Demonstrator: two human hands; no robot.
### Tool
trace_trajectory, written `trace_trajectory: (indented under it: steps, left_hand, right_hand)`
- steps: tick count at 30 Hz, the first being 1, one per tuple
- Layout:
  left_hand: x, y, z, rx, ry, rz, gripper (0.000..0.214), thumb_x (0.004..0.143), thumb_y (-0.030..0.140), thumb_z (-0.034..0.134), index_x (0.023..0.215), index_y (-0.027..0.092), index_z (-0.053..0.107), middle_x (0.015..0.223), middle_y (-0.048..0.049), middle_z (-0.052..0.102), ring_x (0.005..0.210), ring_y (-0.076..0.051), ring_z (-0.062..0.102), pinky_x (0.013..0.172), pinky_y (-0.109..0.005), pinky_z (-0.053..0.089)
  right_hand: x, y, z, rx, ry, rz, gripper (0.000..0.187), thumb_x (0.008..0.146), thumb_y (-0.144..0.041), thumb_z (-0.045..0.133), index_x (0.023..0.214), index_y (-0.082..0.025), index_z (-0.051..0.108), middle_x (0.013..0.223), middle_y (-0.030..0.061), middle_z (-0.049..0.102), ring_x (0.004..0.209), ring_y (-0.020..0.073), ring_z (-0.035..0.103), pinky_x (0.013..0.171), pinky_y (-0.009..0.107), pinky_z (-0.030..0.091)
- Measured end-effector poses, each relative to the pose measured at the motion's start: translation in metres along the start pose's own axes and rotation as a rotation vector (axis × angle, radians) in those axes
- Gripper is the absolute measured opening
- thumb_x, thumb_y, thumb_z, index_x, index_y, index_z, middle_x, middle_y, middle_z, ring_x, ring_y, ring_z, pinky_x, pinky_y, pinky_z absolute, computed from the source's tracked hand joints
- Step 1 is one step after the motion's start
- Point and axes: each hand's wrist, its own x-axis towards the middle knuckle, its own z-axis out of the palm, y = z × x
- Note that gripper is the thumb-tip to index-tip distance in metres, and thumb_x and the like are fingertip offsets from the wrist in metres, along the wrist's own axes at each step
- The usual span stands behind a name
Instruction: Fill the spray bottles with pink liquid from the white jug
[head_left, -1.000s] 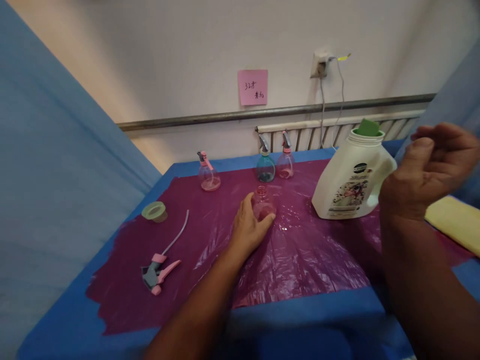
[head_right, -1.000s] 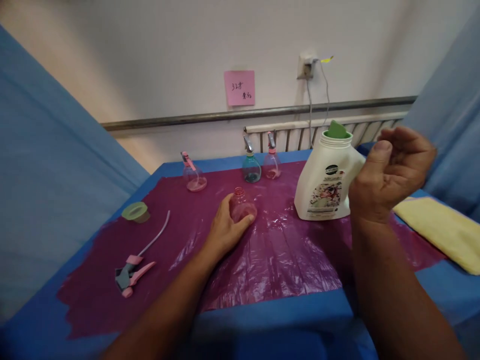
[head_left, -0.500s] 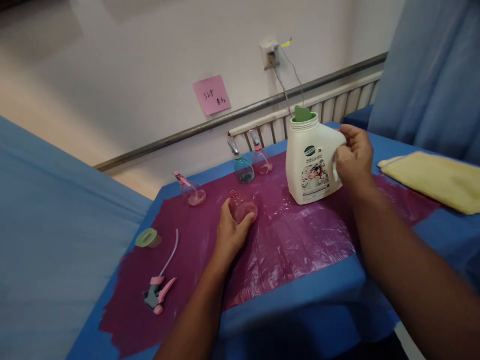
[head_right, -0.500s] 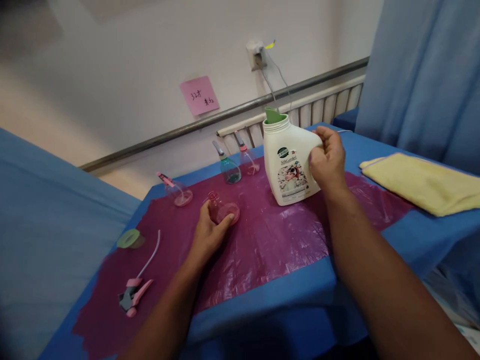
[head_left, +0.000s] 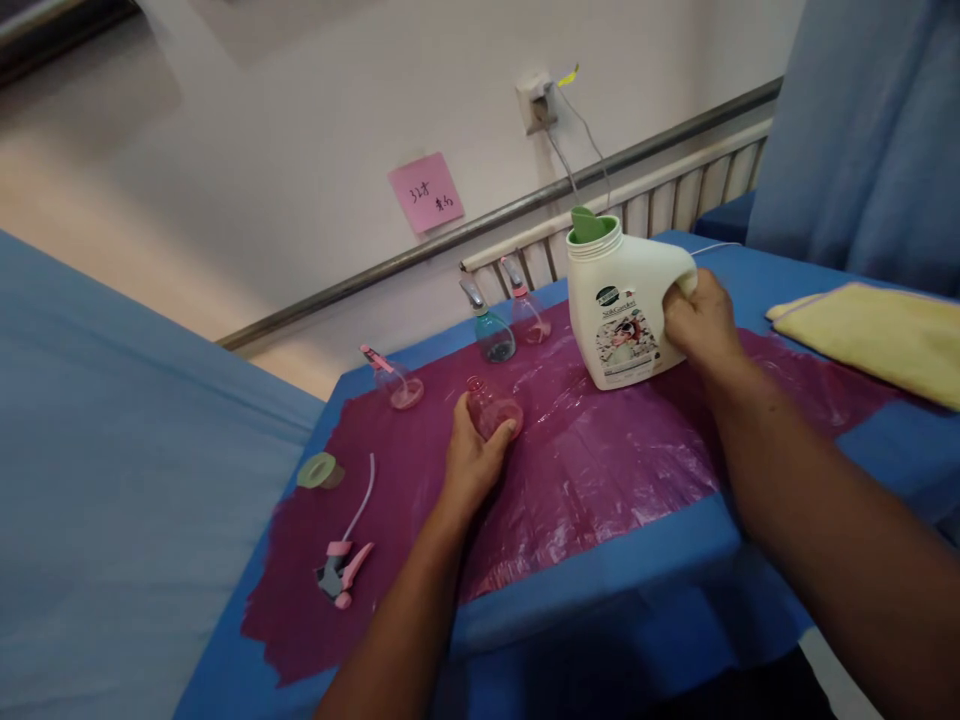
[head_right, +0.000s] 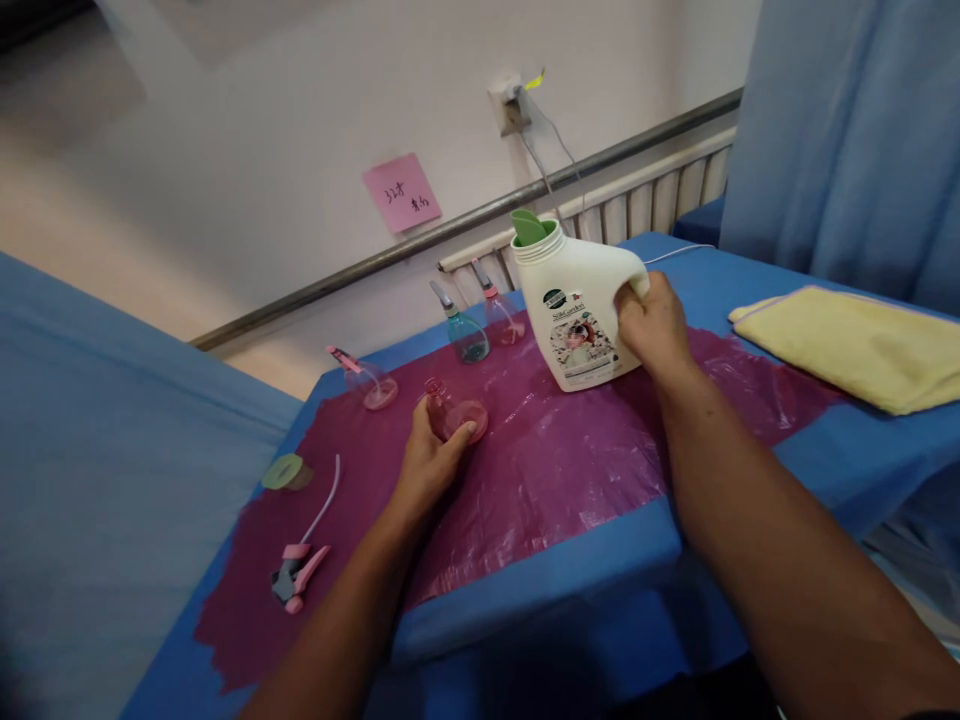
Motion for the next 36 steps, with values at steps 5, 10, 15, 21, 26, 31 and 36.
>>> trace_trajectory:
  steps: [5, 10, 15, 21, 26, 31, 36]
  left_hand:
    - [0.0, 0.0, 0.003, -0.048, -0.014, -0.008, 0.086, 0.09, 0.04, 0.087, 0.163, 0.022, 0.045, 0.165, -0.0181, 0.06, 0.152, -0.038, 0.061, 0.132, -0.057, 0.044]
    - [-0.003, 0.006, 0.005, -0.113, -0.038, -0.012, 0.083, 0.09, 0.035, 0.084, 0.162, 0.023, 0.043, 0.159, -0.0166, 0.065, 0.144, -0.035, 0.067, 0.127, -0.053, 0.048]
    - [-0.004, 0.008, 0.007, -0.105, -0.035, -0.038, 0.085, 0.088, 0.033, 0.085, 0.161, 0.022, 0.042, 0.158, -0.017, 0.064, 0.142, -0.034, 0.067, 0.126, -0.052, 0.048]
    - [-0.003, 0.007, 0.009, -0.131, -0.046, -0.05, 0.08, 0.087, 0.029, 0.084, 0.156, 0.022, 0.044, 0.15, -0.0148, 0.069, 0.137, -0.033, 0.069, 0.124, -0.051, 0.05]
    - [-0.003, 0.006, 0.007, -0.127, -0.048, -0.035, 0.078, 0.087, 0.028, 0.084, 0.155, 0.021, 0.046, 0.151, -0.0157, 0.067, 0.138, -0.033, 0.068, 0.126, -0.052, 0.049]
    - [-0.003, 0.006, 0.007, -0.121, -0.025, -0.049, 0.084, 0.084, 0.028, 0.089, 0.156, 0.021, 0.047, 0.153, -0.0155, 0.068, 0.139, -0.034, 0.068, 0.126, -0.051, 0.049]
    - [-0.005, 0.008, 0.008, -0.151, -0.022, -0.044, 0.085, 0.084, 0.029, 0.089, 0.158, 0.019, 0.048, 0.155, -0.0164, 0.067, 0.141, -0.034, 0.068, 0.126, -0.05, 0.05]
  right_hand:
    - [-0.007, -0.024, -0.009, 0.013, 0.071, 0.035, 0.018, 0.099, -0.042, 0.056, 0.105, -0.025, 0.06, 0.114, 0.0147, 0.077, 0.105, 0.0324, 0.067, 0.091, 0.047, 0.051]
    - [-0.015, -0.034, -0.009, -0.057, 0.152, -0.091, 0.025, 0.095, -0.037, 0.057, 0.114, -0.026, 0.067, 0.108, 0.0103, 0.078, 0.101, 0.0319, 0.07, 0.091, 0.047, 0.053]
    - [-0.019, -0.034, -0.006, -0.044, 0.199, -0.191, 0.028, 0.094, -0.038, 0.059, 0.116, -0.027, 0.073, 0.107, 0.0074, 0.079, 0.1, 0.0306, 0.072, 0.09, 0.048, 0.055]
    - [-0.021, -0.034, -0.009, -0.079, 0.217, -0.262, 0.03, 0.094, -0.039, 0.059, 0.115, -0.026, 0.076, 0.105, 0.0077, 0.079, 0.1, 0.0311, 0.073, 0.089, 0.047, 0.056]
    - [-0.028, -0.048, -0.015, -0.135, 0.141, -0.217, 0.031, 0.101, -0.04, 0.057, 0.12, -0.025, 0.077, 0.112, 0.0111, 0.081, 0.1, 0.03, 0.073, 0.087, 0.044, 0.051]
    - [-0.02, -0.062, -0.013, -0.253, -0.017, -0.164, 0.033, 0.104, -0.047, 0.057, 0.12, -0.026, 0.078, 0.104, 0.0108, 0.083, 0.092, 0.029, 0.07, 0.077, 0.041, 0.038]
    - [-0.001, -0.077, -0.007, -0.35, -0.148, -0.264, 0.034, 0.103, -0.044, 0.056, 0.124, -0.028, 0.077, 0.113, 0.0112, 0.083, 0.09, 0.027, 0.067, 0.074, 0.039, 0.031]
